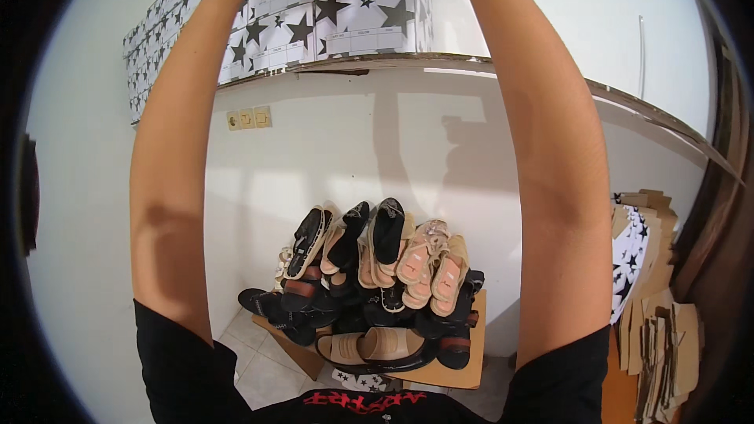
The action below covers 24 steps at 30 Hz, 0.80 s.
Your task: Folding cardboard sheets into shoe boxes and stacking them on a shelf.
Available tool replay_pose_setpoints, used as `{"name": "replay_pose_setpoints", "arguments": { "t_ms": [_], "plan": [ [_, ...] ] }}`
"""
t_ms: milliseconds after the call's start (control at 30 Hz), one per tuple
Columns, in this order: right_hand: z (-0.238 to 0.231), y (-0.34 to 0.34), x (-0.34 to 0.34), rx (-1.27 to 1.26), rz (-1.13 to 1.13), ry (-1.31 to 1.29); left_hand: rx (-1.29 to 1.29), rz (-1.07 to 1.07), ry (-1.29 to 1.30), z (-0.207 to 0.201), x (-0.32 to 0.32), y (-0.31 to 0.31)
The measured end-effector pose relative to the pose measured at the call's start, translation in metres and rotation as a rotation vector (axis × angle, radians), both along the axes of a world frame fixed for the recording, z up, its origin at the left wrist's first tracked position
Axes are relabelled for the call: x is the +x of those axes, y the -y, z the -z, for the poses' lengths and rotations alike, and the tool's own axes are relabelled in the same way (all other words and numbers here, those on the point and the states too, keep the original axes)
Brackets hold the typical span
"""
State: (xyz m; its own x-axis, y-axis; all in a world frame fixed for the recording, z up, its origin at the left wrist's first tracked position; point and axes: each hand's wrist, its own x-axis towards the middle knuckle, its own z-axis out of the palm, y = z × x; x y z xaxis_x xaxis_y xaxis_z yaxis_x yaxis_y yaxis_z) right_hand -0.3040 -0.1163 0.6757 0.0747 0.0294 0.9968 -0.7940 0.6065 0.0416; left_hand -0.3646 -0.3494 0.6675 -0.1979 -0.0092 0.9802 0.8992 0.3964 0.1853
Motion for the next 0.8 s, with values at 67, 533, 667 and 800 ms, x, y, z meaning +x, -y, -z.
{"name": "replay_pose_setpoints", "arguments": {
  "t_ms": [67,533,667,800],
  "plan": [
    [-0.004,-0.007,-0.007,-0.05,-0.078,0.06,0.041,-0.24,-0.194,0.0,-0.007,-0.011],
    [-0.018,-0.004,-0.077,-0.201,0.225,0.12,-0.142,-0.531,-0.028,0.027,-0.018,-0.048],
    [-0.016,-0.009,-0.097,-0.216,0.247,0.129,-0.187,-0.609,0.023,0.033,-0.02,-0.052],
    [-0.013,-0.013,-0.107,-0.249,0.305,0.127,-0.243,-0.667,0.058,0.031,-0.025,-0.056]
  ]
}}
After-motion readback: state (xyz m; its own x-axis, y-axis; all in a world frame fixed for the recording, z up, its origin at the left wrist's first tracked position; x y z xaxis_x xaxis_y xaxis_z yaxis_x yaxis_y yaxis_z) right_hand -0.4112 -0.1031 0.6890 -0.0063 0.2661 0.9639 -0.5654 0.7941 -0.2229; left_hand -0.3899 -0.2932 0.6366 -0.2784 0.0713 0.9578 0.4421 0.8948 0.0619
